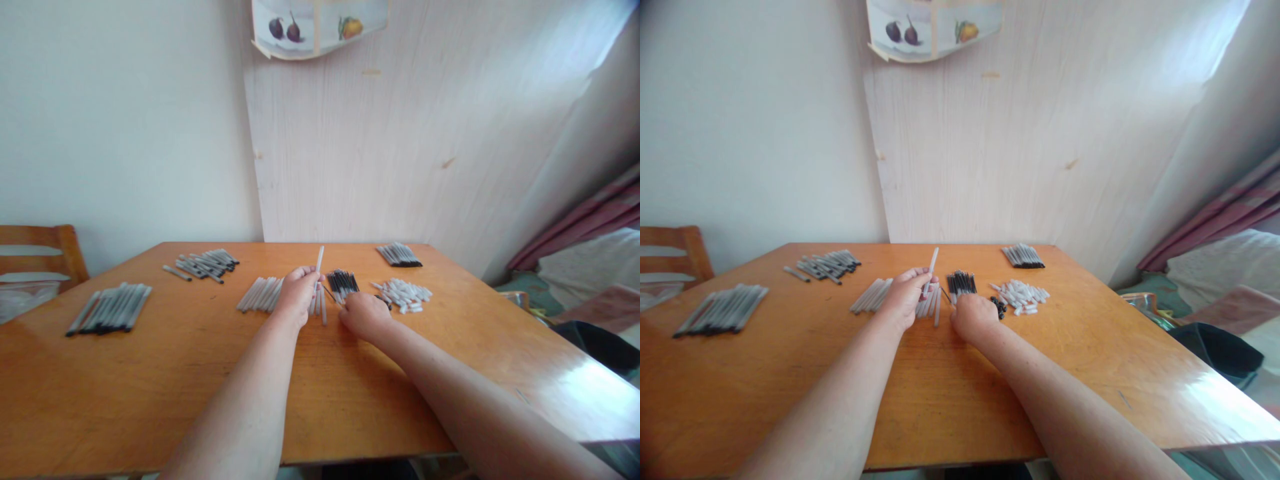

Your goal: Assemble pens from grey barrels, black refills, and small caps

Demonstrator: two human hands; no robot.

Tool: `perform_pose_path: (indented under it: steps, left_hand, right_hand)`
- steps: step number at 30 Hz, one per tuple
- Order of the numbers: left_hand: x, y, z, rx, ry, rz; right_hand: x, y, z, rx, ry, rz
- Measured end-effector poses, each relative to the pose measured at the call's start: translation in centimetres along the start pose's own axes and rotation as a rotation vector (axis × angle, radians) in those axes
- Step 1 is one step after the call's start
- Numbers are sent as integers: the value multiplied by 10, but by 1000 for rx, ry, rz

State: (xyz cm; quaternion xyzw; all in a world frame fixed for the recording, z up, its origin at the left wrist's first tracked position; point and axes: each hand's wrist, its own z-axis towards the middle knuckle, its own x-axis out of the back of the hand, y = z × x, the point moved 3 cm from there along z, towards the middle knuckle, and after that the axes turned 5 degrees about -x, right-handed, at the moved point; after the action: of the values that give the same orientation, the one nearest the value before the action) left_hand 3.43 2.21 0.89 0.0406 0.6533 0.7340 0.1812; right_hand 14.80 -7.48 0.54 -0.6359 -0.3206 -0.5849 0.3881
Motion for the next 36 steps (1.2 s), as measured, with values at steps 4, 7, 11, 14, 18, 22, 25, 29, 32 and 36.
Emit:
perform_pose_path:
  steps: [4, 7, 11, 14, 18, 22, 25, 29, 32, 36]
  left_hand:
    - [-1, -4, 1, 54, -32, -106]
    - [-5, -6, -1, 102, -91, -189]
    - [-12, -5, -6, 101, -156, -265]
    - [-17, -3, -9, 71, -214, -328]
    - [-20, -1, -10, 38, -238, -385]
    - [-20, -4, -9, 13, -235, -392]
    - [-22, -9, -9, 26, -236, -405]
    - [-26, -11, -11, 52, -249, -433]
    - [-26, -8, -11, 48, -242, -469]
    - [-20, -6, -8, 66, -205, -467]
  right_hand:
    - [6, 7, 0, 4, 57, 34]
    - [12, 11, 0, 39, 102, 93]
    - [15, 12, -2, 99, 142, 188]
    - [12, 12, -2, 111, 149, 239]
    - [7, 11, -1, 115, 138, 274]
    - [4, 10, -1, 126, 135, 331]
    - [1, 8, 0, 153, 161, 426]
    - [-4, 7, 1, 210, 181, 561]
    - [-1, 7, 0, 288, 228, 636]
    - [6, 15, 2, 324, 288, 714]
